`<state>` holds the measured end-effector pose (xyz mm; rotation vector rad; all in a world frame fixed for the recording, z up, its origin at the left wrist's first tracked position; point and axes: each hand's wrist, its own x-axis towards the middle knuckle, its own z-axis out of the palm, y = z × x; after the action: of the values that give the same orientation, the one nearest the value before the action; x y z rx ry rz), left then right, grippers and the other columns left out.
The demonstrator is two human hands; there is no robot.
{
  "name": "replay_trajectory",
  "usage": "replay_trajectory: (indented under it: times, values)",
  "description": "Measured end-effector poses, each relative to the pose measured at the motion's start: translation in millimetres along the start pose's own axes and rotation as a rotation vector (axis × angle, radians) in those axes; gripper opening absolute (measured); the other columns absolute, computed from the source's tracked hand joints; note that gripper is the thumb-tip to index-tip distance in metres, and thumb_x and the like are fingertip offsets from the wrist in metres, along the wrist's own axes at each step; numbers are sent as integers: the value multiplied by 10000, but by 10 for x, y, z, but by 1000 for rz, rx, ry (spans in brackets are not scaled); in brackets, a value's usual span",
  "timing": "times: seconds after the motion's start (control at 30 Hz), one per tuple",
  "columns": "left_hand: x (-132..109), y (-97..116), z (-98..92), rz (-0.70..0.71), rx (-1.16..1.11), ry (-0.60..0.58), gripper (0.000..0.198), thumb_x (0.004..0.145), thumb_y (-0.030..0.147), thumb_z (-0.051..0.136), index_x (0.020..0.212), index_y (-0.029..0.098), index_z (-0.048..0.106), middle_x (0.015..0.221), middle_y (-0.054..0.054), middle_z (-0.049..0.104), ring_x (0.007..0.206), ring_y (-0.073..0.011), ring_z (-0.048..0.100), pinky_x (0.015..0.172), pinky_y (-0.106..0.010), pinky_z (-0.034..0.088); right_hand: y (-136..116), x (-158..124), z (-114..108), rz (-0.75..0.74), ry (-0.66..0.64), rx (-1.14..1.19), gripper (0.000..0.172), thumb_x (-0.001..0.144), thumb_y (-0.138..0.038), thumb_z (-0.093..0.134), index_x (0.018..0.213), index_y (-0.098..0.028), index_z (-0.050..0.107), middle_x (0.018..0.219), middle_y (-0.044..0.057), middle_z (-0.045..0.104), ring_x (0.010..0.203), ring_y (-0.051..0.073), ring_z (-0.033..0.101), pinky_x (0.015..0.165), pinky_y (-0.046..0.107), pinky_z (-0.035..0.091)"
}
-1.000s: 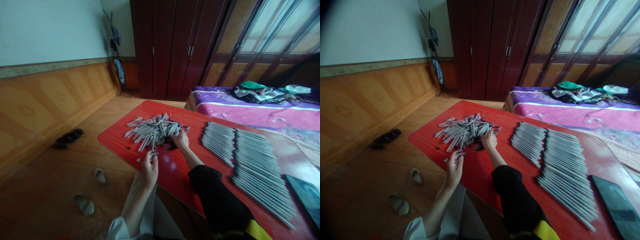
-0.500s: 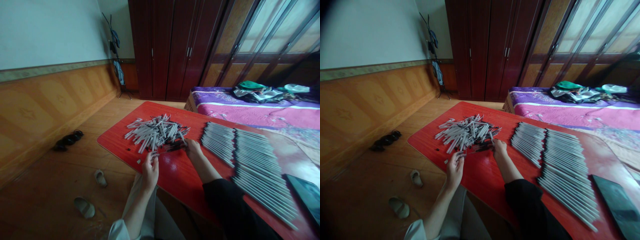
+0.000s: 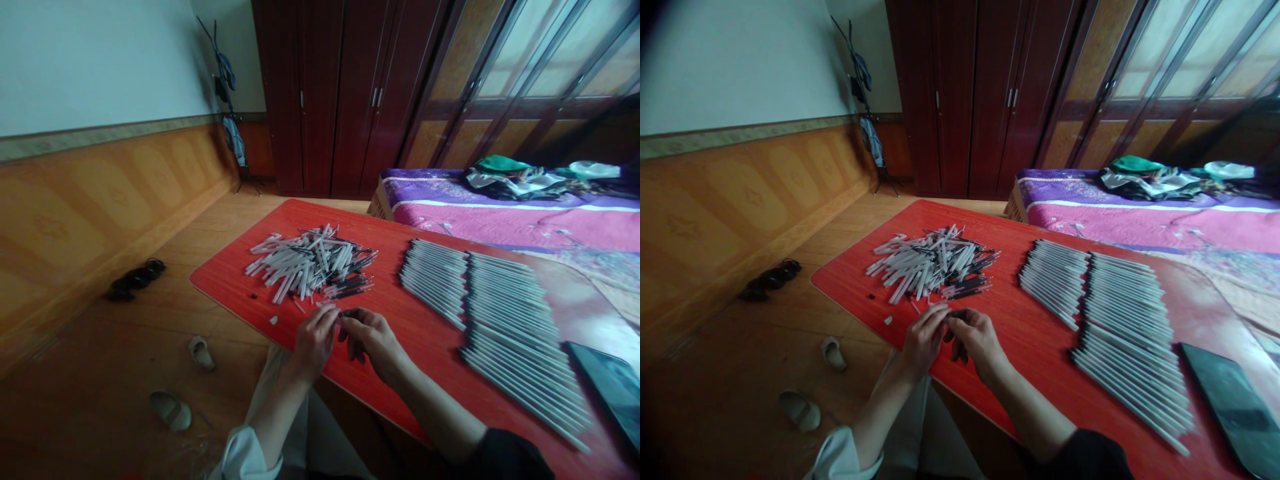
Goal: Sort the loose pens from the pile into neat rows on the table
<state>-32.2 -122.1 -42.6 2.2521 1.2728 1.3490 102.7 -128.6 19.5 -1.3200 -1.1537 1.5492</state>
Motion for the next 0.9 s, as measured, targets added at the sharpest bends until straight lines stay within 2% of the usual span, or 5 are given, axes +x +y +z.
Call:
replay_trajectory:
  times: [0.1,0.2,0.33,0.53,0.9]
  values:
    - [12,-47,10,-183,-92,177,241,896,224,425,1054,158,595,980,-108,669,889,-185,645,809,-309,519,38,231,-135,-182,106,-343,305,793,-430,471,771,-150,590,643,25,619,478,127,558,413,224,388]
    - [35,-44,2,-452,-303,328,262,880,330,466,997,137,601,825,-89,683,659,-150,647,620,-246,522,117,484,-276,-398,254,-920,189,811,-261,473,828,-181,644,893,59,648,793,171,596,659,257,447]
    - [80,-20,-30,-649,-580,372,357,842,429,502,1001,120,579,776,-67,670,518,-95,574,470,-182,446,172,669,-345,-449,212,-1426,246,866,-196,399,830,-191,643,1004,86,595,949,189,523,716,246,414]
    - [98,-113,-20,-730,-700,292,373,806,457,538,981,130,578,705,-21,643,450,-66,503,425,-164,381,58,756,-361,-494,34,-1668,281,880,-124,339,879,-155,618,931,114,595,873,193,550,650,249,390]
    - [50,-176,-7,-695,-560,143,372,840,466,480,942,128,597,620,-7,590,496,-108,509,472,-194,388,-162,795,-272,-638,-259,-1882,232,836,-94,422,896,-127,643,894,144,649,868,242,608,697,307,434]
